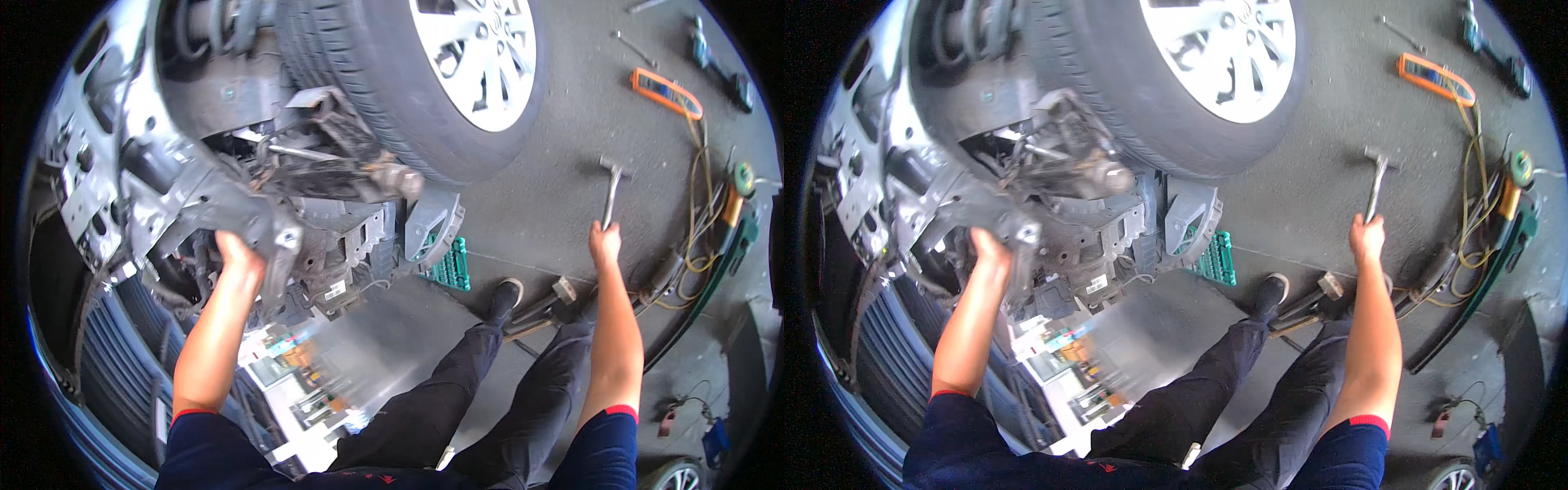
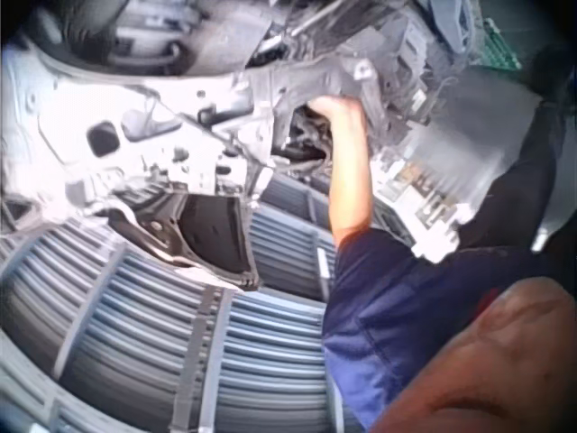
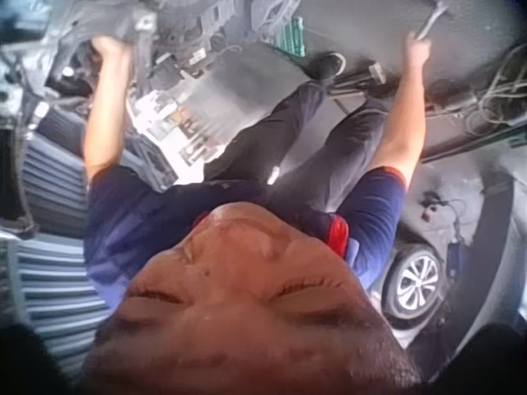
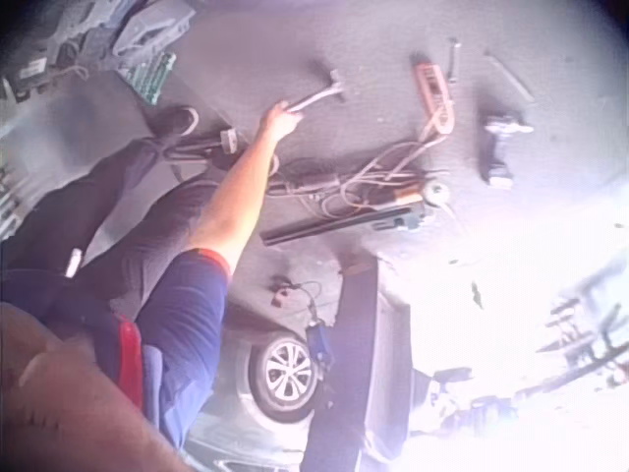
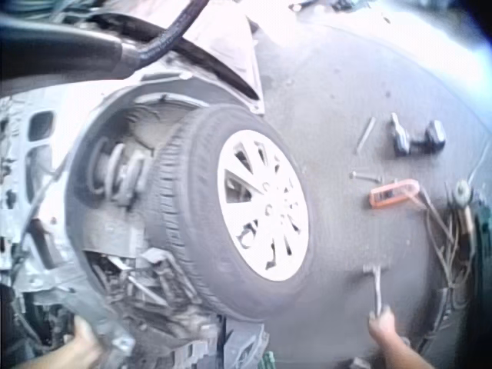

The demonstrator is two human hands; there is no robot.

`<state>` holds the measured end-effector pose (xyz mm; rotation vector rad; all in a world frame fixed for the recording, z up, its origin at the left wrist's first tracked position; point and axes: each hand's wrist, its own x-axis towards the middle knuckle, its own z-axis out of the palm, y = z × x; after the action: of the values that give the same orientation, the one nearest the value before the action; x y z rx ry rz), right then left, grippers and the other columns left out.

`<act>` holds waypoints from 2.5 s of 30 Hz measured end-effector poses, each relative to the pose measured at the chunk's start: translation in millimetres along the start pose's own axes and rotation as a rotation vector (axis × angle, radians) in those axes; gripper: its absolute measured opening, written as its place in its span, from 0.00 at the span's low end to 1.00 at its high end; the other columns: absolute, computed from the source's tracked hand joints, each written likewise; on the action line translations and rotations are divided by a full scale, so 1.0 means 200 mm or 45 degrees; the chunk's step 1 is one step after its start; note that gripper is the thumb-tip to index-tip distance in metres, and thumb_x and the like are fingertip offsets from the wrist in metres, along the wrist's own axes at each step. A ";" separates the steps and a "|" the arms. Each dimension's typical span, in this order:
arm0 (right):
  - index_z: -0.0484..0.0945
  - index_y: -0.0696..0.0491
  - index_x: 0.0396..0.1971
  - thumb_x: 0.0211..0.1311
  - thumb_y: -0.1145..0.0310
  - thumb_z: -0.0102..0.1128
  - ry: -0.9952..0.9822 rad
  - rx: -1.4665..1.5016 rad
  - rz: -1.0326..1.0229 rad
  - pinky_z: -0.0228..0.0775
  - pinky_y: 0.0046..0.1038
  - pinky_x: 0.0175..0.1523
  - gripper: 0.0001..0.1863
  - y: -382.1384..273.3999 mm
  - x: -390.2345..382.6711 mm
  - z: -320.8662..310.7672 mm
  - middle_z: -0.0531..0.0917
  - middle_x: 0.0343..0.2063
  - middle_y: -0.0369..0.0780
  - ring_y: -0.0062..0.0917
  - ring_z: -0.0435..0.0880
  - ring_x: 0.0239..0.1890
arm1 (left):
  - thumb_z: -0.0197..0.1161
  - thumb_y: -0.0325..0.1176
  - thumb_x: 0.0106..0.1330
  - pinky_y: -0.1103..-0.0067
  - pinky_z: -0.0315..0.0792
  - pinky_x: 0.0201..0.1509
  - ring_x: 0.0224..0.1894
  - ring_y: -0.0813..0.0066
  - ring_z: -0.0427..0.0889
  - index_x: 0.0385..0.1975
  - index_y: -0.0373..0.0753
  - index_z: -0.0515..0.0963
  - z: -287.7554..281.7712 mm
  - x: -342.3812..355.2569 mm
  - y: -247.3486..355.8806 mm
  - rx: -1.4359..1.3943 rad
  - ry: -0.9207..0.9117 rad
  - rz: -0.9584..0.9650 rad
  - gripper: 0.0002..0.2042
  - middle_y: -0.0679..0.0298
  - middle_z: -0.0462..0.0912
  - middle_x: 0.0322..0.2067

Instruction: The person repairs a damaged vehicle frame by hammering the metal structure using a hammer and a metal dolly, prying the frame section with a metal bar, and aligning the metal parts by hand.

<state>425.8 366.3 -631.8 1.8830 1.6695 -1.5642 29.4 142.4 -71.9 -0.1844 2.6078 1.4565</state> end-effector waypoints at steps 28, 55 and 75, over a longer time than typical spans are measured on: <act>0.71 0.49 0.42 0.75 0.59 0.52 -1.208 1.329 0.336 0.51 0.18 0.20 0.10 -1.94 -2.61 -1.08 0.62 0.20 0.26 0.10 0.57 0.16 | 0.55 0.34 0.70 0.71 0.72 0.57 0.49 0.65 0.79 0.43 0.31 0.77 -0.44 -0.73 0.70 0.339 -0.573 0.400 0.12 0.54 0.79 0.43; 0.65 0.45 0.30 0.75 0.50 0.50 -1.353 1.121 0.624 0.55 0.22 0.17 0.16 -2.19 -2.46 -1.02 0.64 0.18 0.28 0.15 0.59 0.14 | 0.49 0.23 0.65 0.67 0.73 0.58 0.51 0.58 0.79 0.53 0.24 0.72 -0.32 -0.13 1.21 0.729 0.564 1.386 0.17 0.46 0.69 0.55; 0.62 0.48 0.32 0.75 0.48 0.50 -0.677 1.523 0.131 0.60 0.22 0.16 0.20 -2.17 -2.40 -0.89 0.65 0.17 0.30 0.15 0.62 0.13 | 0.46 0.21 0.65 0.66 0.72 0.61 0.56 0.56 0.75 0.56 0.26 0.68 -0.31 -0.13 1.20 0.639 0.506 1.300 0.19 0.45 0.65 0.57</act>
<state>265.0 348.4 19.1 1.5228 0.3391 -2.9952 7.9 215.5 165.8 1.1746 3.4977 0.8760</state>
